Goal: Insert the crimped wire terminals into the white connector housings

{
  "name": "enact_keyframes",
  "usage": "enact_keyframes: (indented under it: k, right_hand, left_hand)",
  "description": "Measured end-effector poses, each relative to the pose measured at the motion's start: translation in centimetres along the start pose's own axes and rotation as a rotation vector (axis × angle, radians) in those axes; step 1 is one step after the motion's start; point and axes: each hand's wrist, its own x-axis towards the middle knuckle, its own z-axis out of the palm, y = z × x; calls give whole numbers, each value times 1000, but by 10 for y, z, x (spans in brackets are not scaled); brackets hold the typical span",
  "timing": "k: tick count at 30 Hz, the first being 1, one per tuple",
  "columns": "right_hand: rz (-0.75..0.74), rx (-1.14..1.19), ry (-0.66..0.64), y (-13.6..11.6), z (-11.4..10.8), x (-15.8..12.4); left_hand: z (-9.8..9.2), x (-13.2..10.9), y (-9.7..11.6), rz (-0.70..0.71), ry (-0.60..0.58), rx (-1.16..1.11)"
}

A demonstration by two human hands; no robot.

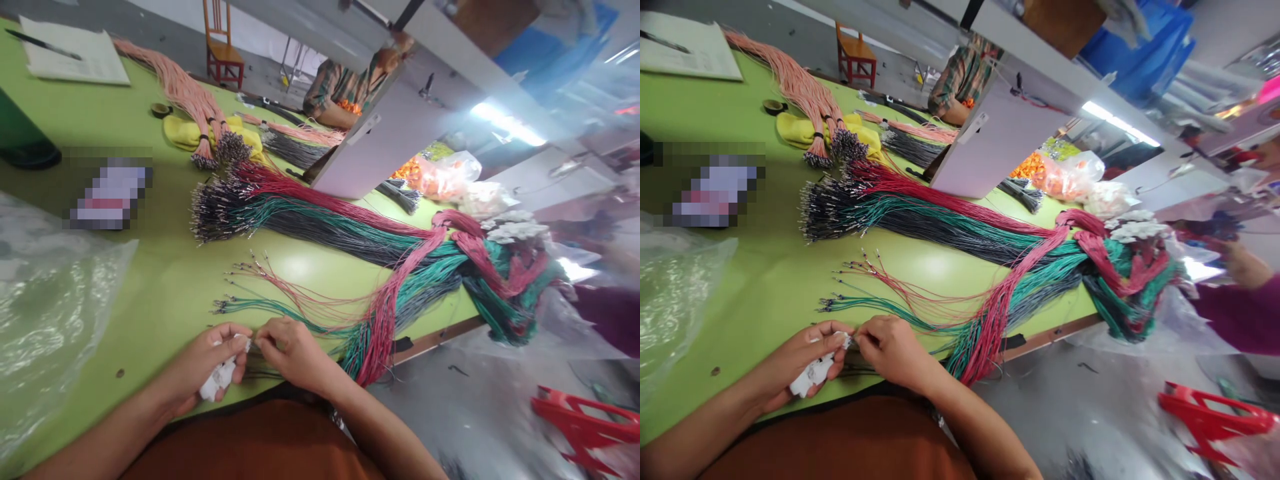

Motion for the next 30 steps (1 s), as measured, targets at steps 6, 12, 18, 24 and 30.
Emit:
enact_keyframes:
  k: [6,12,18,24,30]
  right_hand:
    - [274,637,-564,12,-80,-52]
    - [126,-48,-189,14,-45,-57]
    - [5,-541,-61,27,16,-27]
    - [8,-255,-88,24,-13,-41]
    - [55,299,-298,-25,-50,-56]
  left_hand:
    - [-6,-6,12,96,-20,-167]
    - [-9,-7,16,127,33,-203]
    - [-14,-4,16,196,83,-227]
    - [-14,-7,24,263,160,-297]
    - [-10,-5,16,282,72,-275]
